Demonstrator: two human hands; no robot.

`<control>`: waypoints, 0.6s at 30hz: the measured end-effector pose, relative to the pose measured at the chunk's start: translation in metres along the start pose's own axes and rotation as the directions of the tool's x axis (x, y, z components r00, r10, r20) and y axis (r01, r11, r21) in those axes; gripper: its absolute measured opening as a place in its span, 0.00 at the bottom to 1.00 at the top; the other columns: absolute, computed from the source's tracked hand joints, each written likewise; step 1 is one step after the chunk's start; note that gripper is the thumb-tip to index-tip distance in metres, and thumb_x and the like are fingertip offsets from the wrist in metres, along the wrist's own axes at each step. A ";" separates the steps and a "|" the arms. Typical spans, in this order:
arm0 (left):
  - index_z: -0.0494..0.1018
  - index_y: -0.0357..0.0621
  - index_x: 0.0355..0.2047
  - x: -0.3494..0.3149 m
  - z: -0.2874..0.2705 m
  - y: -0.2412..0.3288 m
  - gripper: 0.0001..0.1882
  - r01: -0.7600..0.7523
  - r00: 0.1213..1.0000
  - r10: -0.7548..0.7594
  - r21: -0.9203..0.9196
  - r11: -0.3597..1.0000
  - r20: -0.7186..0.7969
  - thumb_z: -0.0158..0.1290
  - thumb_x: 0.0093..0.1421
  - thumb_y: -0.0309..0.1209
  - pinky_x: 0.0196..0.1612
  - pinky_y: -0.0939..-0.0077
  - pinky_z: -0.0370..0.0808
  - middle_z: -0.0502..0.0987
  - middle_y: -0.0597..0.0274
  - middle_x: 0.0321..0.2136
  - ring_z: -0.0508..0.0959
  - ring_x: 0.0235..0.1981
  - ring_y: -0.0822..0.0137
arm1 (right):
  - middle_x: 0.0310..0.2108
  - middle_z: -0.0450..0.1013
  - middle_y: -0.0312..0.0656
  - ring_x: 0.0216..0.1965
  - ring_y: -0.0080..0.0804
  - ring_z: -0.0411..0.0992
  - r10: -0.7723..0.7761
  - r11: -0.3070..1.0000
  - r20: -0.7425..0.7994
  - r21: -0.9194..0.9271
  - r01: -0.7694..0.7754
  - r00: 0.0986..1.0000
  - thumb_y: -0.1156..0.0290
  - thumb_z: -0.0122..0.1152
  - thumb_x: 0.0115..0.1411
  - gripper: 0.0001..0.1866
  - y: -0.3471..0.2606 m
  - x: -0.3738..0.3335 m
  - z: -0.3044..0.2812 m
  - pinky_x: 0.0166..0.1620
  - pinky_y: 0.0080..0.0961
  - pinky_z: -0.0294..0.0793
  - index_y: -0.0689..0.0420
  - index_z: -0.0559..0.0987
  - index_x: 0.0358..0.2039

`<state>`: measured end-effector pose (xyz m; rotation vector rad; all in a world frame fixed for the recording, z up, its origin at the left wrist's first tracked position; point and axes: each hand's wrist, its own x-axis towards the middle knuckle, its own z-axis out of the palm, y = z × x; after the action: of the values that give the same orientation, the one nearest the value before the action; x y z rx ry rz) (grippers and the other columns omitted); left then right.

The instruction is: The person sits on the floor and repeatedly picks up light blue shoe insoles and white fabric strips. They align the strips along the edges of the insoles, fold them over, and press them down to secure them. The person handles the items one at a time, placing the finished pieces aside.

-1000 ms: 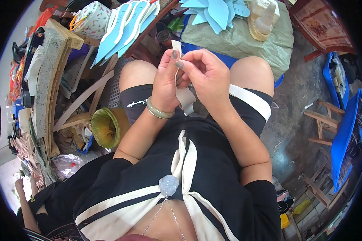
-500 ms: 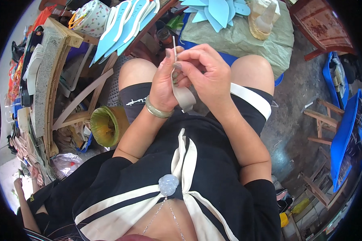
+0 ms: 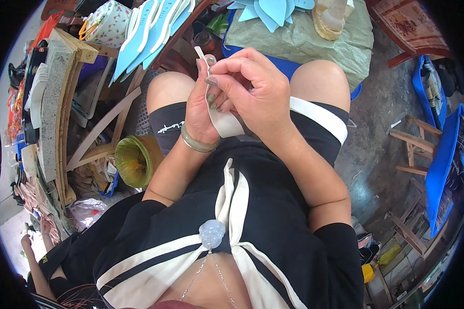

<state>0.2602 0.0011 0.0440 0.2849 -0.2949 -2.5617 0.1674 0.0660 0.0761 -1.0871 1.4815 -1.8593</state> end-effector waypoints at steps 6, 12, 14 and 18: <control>0.65 0.56 0.35 -0.007 0.010 0.004 0.06 -0.063 0.998 0.067 0.185 0.981 -0.018 0.50 0.65 0.39 0.14 0.89 0.53 0.62 0.76 0.16 0.57 0.12 0.85 | 0.26 0.71 0.36 0.25 0.21 0.71 -0.078 0.981 0.109 -0.168 0.095 0.991 0.81 0.62 0.52 0.02 0.000 0.009 -0.010 0.28 0.16 0.69 0.63 0.78 0.27; 0.66 0.59 0.34 -0.005 0.019 0.005 0.05 -0.061 0.996 0.070 0.136 0.989 -0.061 0.49 0.66 0.40 0.13 0.87 0.52 0.58 0.77 0.13 0.56 0.10 0.83 | 0.27 0.67 0.39 0.24 0.22 0.67 -0.253 0.951 0.169 -0.139 0.277 0.953 0.80 0.59 0.55 0.03 0.017 0.015 -0.005 0.28 0.19 0.67 0.63 0.73 0.28; 0.66 0.59 0.34 -0.006 0.018 0.007 0.05 -0.057 0.996 0.063 0.088 0.995 -0.066 0.49 0.66 0.40 0.13 0.87 0.52 0.58 0.77 0.13 0.55 0.10 0.83 | 0.28 0.67 0.39 0.25 0.23 0.66 -0.315 0.933 0.230 -0.105 0.345 0.921 0.79 0.58 0.56 0.04 0.029 0.023 -0.006 0.29 0.18 0.65 0.62 0.72 0.29; 0.65 0.57 0.35 -0.010 0.023 0.014 0.06 -0.060 0.995 0.062 0.033 0.998 -0.078 0.49 0.66 0.40 0.13 0.87 0.51 0.59 0.77 0.14 0.54 0.10 0.83 | 0.28 0.66 0.40 0.27 0.28 0.64 -0.353 0.920 0.308 -0.060 0.388 0.884 0.78 0.57 0.57 0.05 0.035 0.034 -0.001 0.32 0.21 0.64 0.61 0.69 0.27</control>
<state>0.2695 -0.0020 0.0711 0.3816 -0.3095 -2.4807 0.1451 0.0303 0.0515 -1.7259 1.2905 -1.7631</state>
